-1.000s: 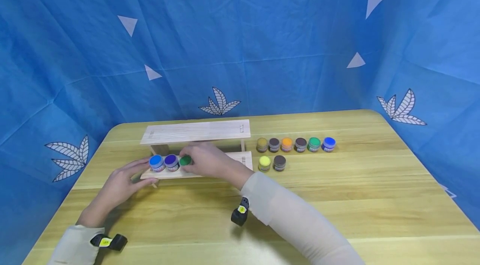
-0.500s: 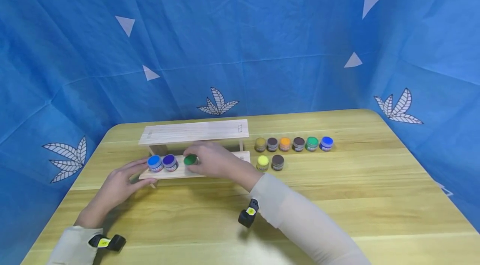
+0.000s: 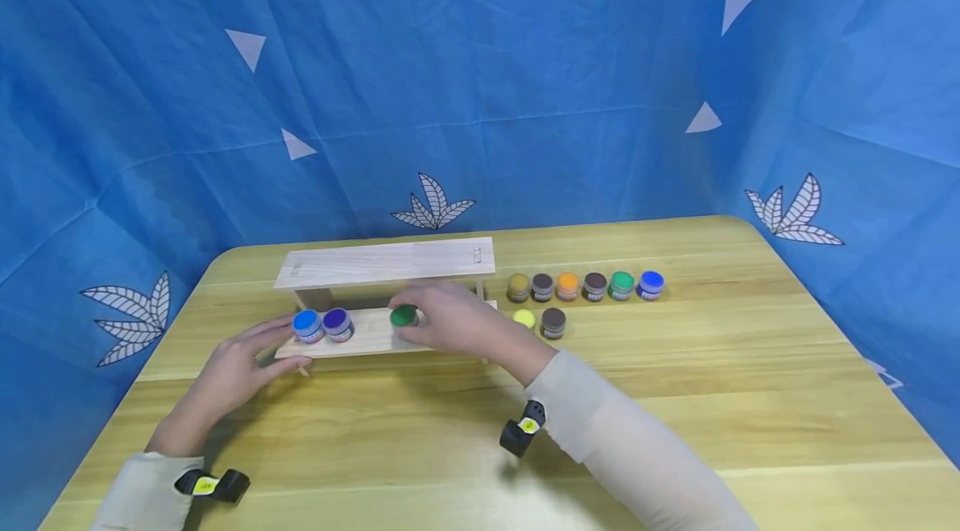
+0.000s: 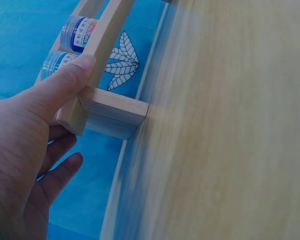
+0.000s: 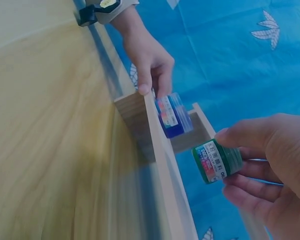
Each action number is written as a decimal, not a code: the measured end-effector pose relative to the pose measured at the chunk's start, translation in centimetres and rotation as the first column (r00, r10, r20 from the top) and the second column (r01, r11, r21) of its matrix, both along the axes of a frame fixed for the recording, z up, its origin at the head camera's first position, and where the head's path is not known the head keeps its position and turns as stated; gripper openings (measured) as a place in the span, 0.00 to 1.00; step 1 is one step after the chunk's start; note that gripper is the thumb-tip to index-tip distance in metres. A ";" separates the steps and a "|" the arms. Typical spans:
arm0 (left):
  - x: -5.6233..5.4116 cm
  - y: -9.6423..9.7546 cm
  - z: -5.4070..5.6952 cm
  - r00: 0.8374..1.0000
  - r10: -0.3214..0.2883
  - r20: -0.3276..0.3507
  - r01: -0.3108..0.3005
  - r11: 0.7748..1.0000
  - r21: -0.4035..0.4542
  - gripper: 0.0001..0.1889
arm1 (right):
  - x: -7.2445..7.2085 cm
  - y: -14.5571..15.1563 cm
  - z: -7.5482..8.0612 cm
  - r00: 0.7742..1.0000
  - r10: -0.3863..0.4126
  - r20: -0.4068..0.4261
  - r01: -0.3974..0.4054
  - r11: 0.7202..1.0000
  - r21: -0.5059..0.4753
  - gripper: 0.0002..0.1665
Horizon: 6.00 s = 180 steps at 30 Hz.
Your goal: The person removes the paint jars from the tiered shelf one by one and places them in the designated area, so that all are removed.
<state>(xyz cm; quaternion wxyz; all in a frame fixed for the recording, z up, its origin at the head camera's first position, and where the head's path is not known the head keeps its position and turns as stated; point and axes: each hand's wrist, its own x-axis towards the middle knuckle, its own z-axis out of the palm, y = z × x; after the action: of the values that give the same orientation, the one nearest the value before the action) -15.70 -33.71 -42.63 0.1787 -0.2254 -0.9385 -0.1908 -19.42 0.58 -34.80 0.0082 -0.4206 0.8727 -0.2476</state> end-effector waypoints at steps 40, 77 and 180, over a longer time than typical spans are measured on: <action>-0.1 0.0 0.1 1.000 -0.004 0.007 0.004 1.000 0.010 0.28 | -0.1 10.4 0.3 0.979 -0.197 0.047 0.200 0.977 -0.075 0.22; -0.2 -0.1 -0.1 1.000 -0.013 -0.013 0.013 1.000 0.012 0.28 | 0.3 18.7 -2.0 0.891 -0.434 0.132 0.448 0.888 -0.104 0.24; -0.1 -0.1 0.1 1.000 -0.013 -0.007 0.013 1.000 0.005 0.28 | 0.8 1.8 0.8 0.999 0.004 -0.051 -0.003 1.000 0.018 0.27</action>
<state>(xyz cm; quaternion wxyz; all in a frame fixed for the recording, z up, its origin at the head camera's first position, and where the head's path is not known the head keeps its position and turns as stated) -15.80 -33.85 -42.50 0.1814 -0.2320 -0.9359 -0.1934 -18.62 2.38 -34.03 -0.0097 -0.4283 0.8740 -0.2292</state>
